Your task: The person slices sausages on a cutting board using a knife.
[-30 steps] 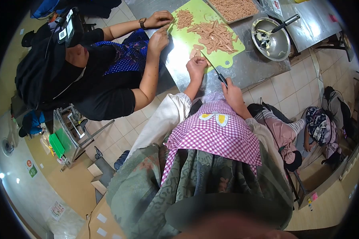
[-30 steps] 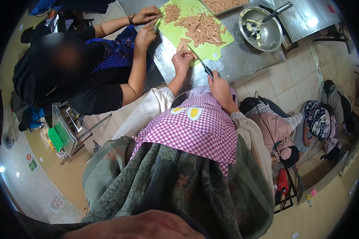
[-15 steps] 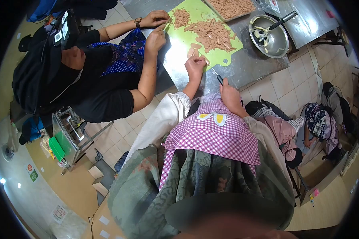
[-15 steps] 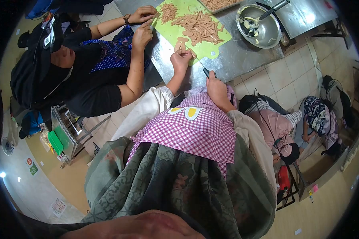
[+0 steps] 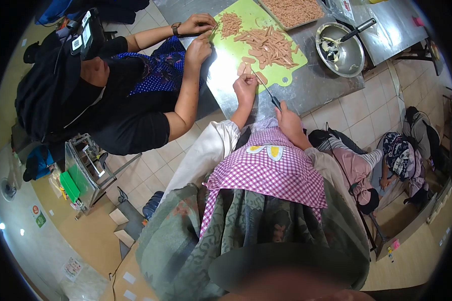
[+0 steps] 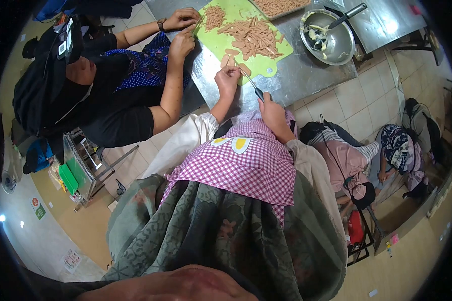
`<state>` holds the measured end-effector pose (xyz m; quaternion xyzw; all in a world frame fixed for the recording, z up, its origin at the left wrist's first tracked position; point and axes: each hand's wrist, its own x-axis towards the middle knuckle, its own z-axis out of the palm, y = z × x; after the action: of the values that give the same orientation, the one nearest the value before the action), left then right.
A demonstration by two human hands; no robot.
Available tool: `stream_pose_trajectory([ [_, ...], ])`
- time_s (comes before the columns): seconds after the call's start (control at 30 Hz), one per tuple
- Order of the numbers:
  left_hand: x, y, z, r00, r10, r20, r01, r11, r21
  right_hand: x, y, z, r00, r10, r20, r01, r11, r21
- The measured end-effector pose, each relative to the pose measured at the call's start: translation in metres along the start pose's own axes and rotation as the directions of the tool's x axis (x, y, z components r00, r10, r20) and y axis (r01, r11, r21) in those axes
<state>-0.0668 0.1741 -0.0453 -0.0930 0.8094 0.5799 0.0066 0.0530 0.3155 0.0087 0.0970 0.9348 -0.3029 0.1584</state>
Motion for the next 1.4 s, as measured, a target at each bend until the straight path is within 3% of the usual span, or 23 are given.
stream_pose_trajectory([
  [0.17,-0.002,0.003,0.001,0.999,-0.033,0.006,0.034,0.994,-0.108,-0.001,0.004,-0.008,0.996,0.006,-0.090,0.000,0.998,0.062],
  [0.27,-0.003,0.006,-0.004,0.997,0.049,0.056,-0.055,0.992,0.113,-0.004,0.010,-0.010,0.994,-0.033,-0.102,0.040,0.997,0.063],
  [0.37,-0.004,0.001,-0.004,0.996,0.008,0.088,-0.009,1.000,0.009,-0.005,0.011,-0.008,0.999,-0.005,-0.032,0.006,1.000,0.030],
  [0.47,-0.002,0.000,-0.003,0.992,-0.062,0.114,0.073,0.992,-0.099,-0.003,0.015,-0.006,0.997,-0.007,-0.071,0.006,1.000,-0.006],
  [0.57,-0.003,0.000,-0.002,0.995,-0.046,0.094,0.050,0.998,-0.031,-0.002,0.011,-0.011,0.997,-0.009,-0.073,0.010,1.000,0.021],
  [0.67,-0.002,0.003,-0.002,0.995,-0.060,0.079,0.061,0.998,-0.010,-0.007,0.008,-0.012,0.999,0.018,0.030,-0.017,1.000,-0.014],
  [0.87,-0.001,0.013,-0.003,0.998,-0.018,0.063,0.012,0.996,0.092,-0.006,0.009,-0.010,1.000,0.005,-0.025,-0.003,0.999,0.043],
  [0.97,0.003,0.002,-0.001,0.997,-0.015,0.073,0.005,0.990,0.138,-0.009,0.003,-0.011,0.999,0.019,0.035,-0.019,1.000,0.012],
  [1.27,0.004,0.004,-0.005,0.992,0.049,0.116,-0.065,0.988,0.141,-0.006,0.001,0.003,0.995,0.063,0.076,-0.065,0.997,0.035],
  [1.4,0.003,0.006,-0.005,0.991,0.013,0.133,-0.028,0.993,0.110,0.001,0.001,0.012,0.993,0.098,0.060,-0.100,0.994,0.042],
])
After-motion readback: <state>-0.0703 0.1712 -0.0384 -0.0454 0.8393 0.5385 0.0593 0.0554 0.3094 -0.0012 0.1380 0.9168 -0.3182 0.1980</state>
